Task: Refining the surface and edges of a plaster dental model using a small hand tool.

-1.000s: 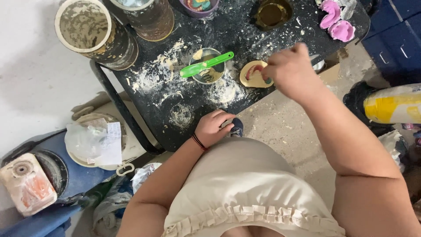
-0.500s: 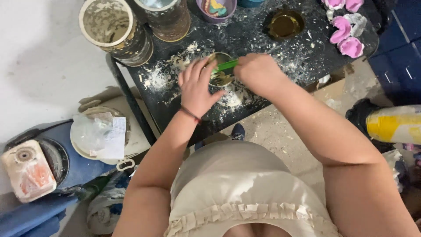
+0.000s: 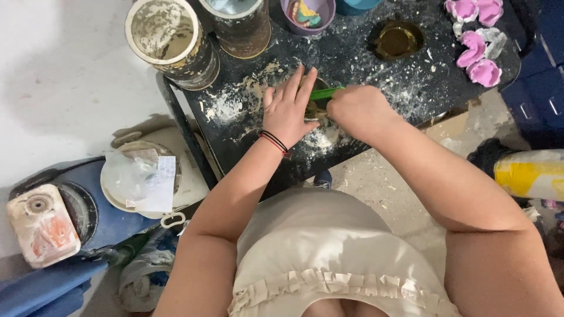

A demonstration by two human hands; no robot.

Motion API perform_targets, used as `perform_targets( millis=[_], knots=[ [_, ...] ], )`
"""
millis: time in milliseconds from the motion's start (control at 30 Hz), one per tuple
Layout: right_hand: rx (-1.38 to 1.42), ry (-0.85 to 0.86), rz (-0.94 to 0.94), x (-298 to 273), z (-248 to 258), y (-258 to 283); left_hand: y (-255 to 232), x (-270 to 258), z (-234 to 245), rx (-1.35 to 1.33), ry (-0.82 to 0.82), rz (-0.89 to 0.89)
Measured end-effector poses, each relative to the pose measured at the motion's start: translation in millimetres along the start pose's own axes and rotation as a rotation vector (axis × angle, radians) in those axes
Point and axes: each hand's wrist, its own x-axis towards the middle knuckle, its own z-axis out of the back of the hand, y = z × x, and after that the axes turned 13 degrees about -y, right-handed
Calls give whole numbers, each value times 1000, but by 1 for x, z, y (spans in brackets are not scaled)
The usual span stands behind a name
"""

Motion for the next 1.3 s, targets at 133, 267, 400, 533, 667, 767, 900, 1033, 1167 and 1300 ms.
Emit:
perform_targets(
  millis=[133, 267, 400, 533, 667, 767, 900, 1033, 1167, 1300],
  knots=[
    [93, -30, -152, -22, -16, 5, 7, -2, -10, -24, -1, -27],
    [320, -64, -369, -33, -12, 14, 8, -6, -12, -24, -29, -42],
    [733, -184, -650, -61, 16, 6, 3, -15, -1, -60, -34, -83],
    [736, -303, -794, -130, 27, -24, -7, -49, -14, -202, -170, -193],
    [720, -262, -859, -178, 31, -53, -29, -91, -53, -263, -267, -314],
    [778, -195, -847, -204, -2, -78, -51, -106, -78, -430, -142, -270],
    [874, -195, -612, -222, -69, -115, -99, -107, -93, -569, -16, -36],
    [852, -156, -466, -217, -89, -129, -135, -110, -109, -533, -50, 82],
    [929, -234, -289, -205, -104, -145, -167, -104, -112, -439, -71, 176],
    [925, -255, -130, -195, -117, -159, -189, -106, -109, -412, -244, 213]
  ],
)
